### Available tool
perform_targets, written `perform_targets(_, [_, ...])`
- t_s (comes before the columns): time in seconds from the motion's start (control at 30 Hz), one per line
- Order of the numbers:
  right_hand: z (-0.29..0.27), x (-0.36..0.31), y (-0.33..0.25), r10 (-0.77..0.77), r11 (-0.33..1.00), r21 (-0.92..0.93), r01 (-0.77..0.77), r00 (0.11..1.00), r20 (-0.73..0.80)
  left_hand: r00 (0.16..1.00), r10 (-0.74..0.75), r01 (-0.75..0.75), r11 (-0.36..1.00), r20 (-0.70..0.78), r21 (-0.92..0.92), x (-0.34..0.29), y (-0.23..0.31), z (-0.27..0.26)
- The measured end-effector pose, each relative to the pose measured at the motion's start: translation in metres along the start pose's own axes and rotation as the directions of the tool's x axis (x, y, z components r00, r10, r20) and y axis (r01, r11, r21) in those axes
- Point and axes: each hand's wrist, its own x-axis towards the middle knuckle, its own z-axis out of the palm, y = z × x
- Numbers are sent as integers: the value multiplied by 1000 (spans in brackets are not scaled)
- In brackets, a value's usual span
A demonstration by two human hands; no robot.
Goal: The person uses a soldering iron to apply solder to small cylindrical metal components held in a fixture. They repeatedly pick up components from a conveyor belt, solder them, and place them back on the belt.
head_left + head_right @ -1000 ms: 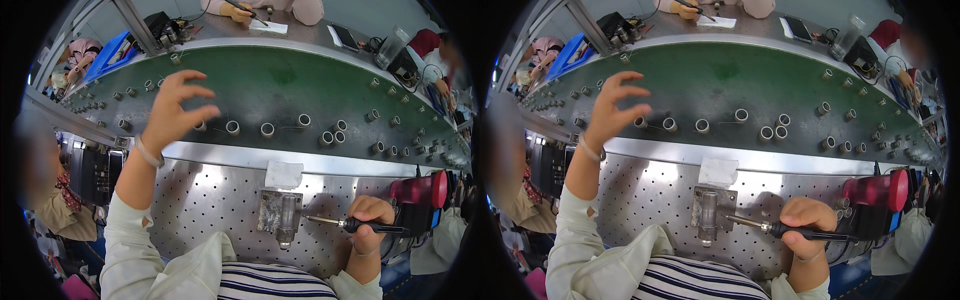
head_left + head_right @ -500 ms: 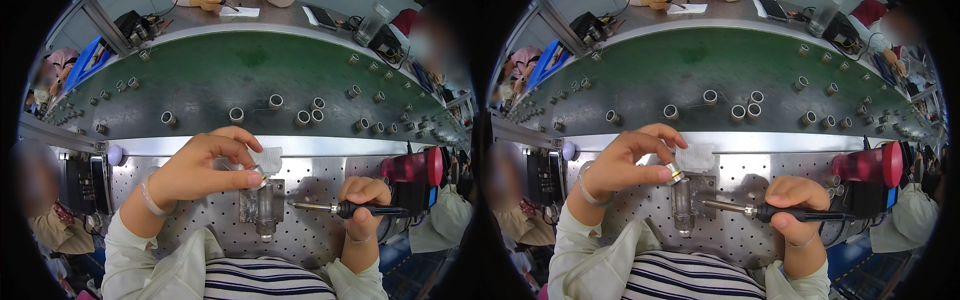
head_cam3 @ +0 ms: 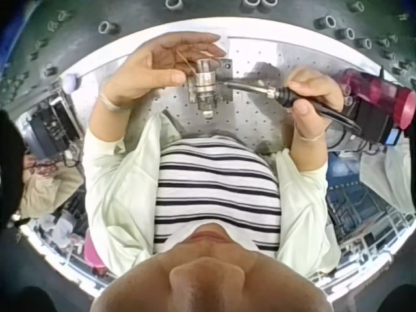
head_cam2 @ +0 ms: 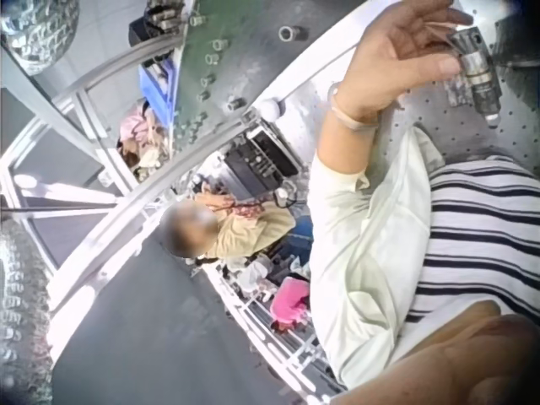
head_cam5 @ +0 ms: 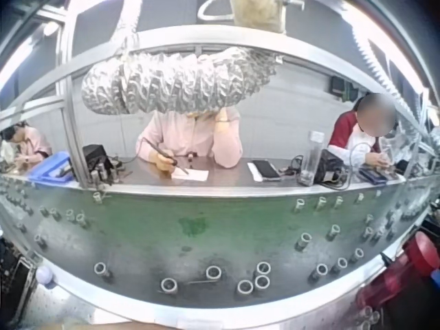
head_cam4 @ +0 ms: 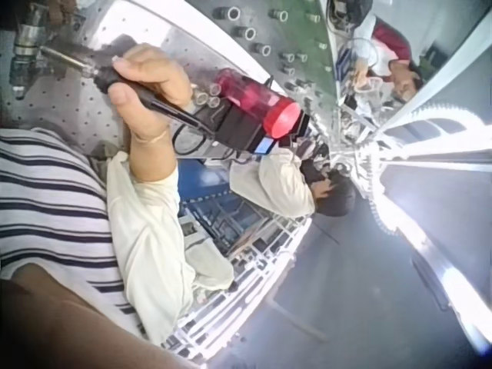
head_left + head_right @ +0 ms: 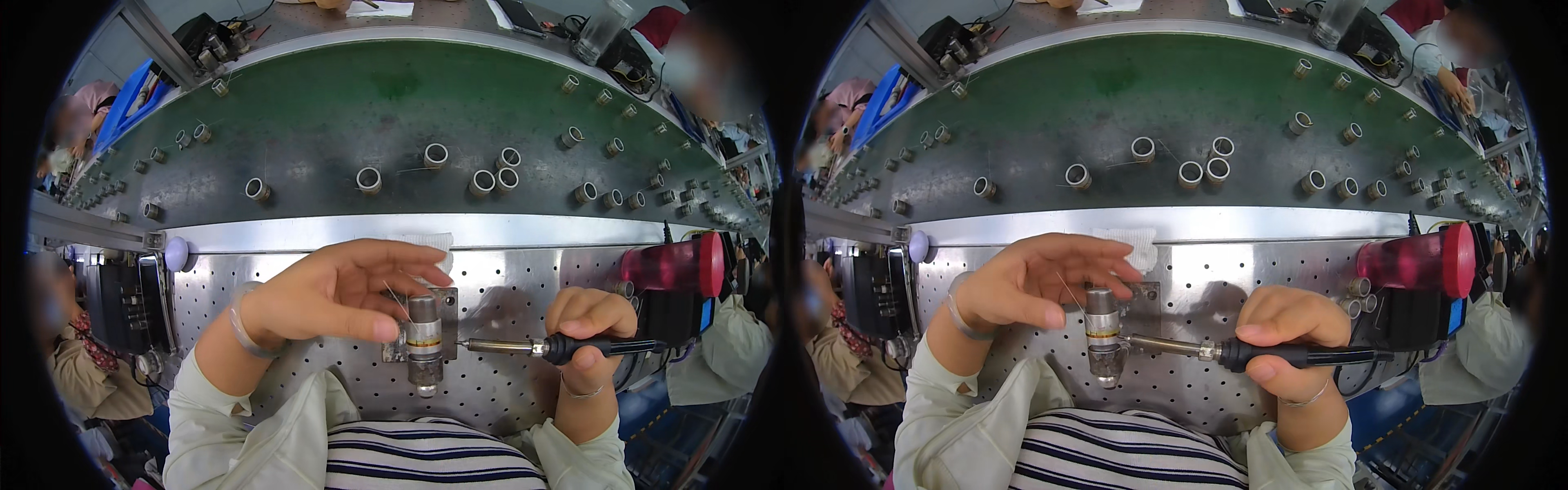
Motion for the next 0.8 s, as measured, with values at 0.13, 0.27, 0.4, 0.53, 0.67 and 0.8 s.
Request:
perform_targets(0.13, [4,0,3,11,1000,-12,-10,1000,26,999,-47,46,996,-11,-82,-1,-3,7])
perform_targets(0.27, [2,0,1,4,996,-89,5,995,97,993,26,-31,999,-119,-41,-2,-6,17])
perform_targets(0.4, [1,1,1,24,995,-95,-14,993,113,969,135,-138,990,-209,-1,-3,-8,25])
perform_targets(0.53, [0,1,1,18,992,-122,-4,993,119,966,182,-184,983,-185,6,-2,-10,26])
perform_targets(0.67, [0,4,0,-24,985,-167,53,985,172,959,243,-236,970,-147,65,-2,-13,24])
perform_targets(0.8, [-4,7,-1,-66,974,-194,117,966,250,967,230,-223,972,-108,77,-3,-11,23])
